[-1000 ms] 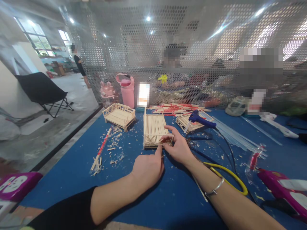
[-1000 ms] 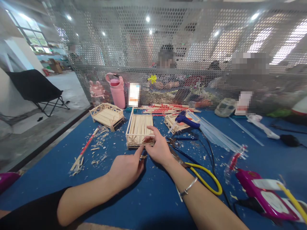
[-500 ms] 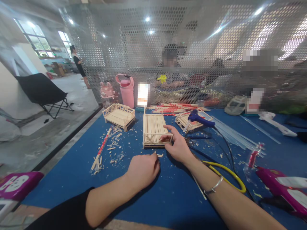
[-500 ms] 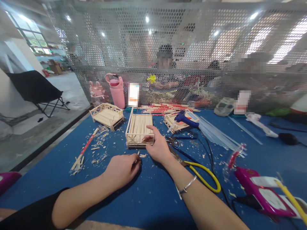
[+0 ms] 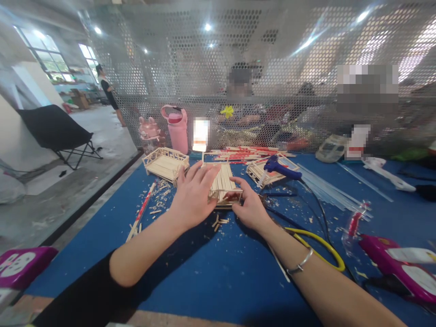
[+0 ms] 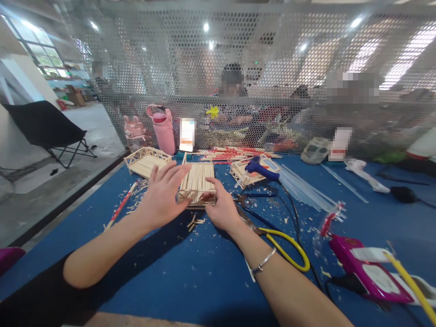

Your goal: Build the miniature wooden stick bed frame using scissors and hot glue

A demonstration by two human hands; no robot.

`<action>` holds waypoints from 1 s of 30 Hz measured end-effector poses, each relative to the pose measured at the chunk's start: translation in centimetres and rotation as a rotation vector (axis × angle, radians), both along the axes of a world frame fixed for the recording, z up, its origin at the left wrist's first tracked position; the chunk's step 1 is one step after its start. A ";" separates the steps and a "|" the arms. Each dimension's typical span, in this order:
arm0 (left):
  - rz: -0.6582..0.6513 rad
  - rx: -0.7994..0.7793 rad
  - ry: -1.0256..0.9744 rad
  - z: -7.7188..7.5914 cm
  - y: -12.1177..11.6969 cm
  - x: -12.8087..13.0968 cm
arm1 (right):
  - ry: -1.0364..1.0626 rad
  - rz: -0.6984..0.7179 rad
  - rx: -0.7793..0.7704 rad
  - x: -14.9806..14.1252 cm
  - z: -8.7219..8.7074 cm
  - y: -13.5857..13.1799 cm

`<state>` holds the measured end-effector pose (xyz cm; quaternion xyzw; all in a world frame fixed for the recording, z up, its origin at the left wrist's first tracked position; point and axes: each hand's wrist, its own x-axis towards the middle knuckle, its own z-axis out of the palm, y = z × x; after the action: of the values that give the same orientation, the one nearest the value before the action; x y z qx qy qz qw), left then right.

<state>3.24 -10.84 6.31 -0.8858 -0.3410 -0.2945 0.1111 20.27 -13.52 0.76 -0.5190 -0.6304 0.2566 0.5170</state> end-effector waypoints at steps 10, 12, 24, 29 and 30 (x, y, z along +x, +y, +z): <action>-0.029 -0.319 0.479 3.0 1.8 2.7 | 0.008 0.005 -0.017 -0.1 0.0 0.1; -0.075 -0.359 0.479 3.3 2.1 2.8 | 0.018 0.015 -0.016 -0.2 0.1 0.0; -0.168 -0.535 0.214 3.9 2.8 3.0 | -0.022 0.003 -0.008 -0.1 0.2 0.0; -0.165 -0.472 -0.013 3.6 3.5 1.1 | 0.005 0.017 -0.024 -0.1 0.1 0.0; -0.160 -0.451 -0.080 3.3 3.6 0.7 | 0.007 0.019 -0.023 -0.1 0.1 0.0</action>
<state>3.94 -7.26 9.61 -0.9001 -0.3307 -0.2535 -0.1268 20.14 -13.50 0.89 -0.5179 -0.6307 0.2705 0.5106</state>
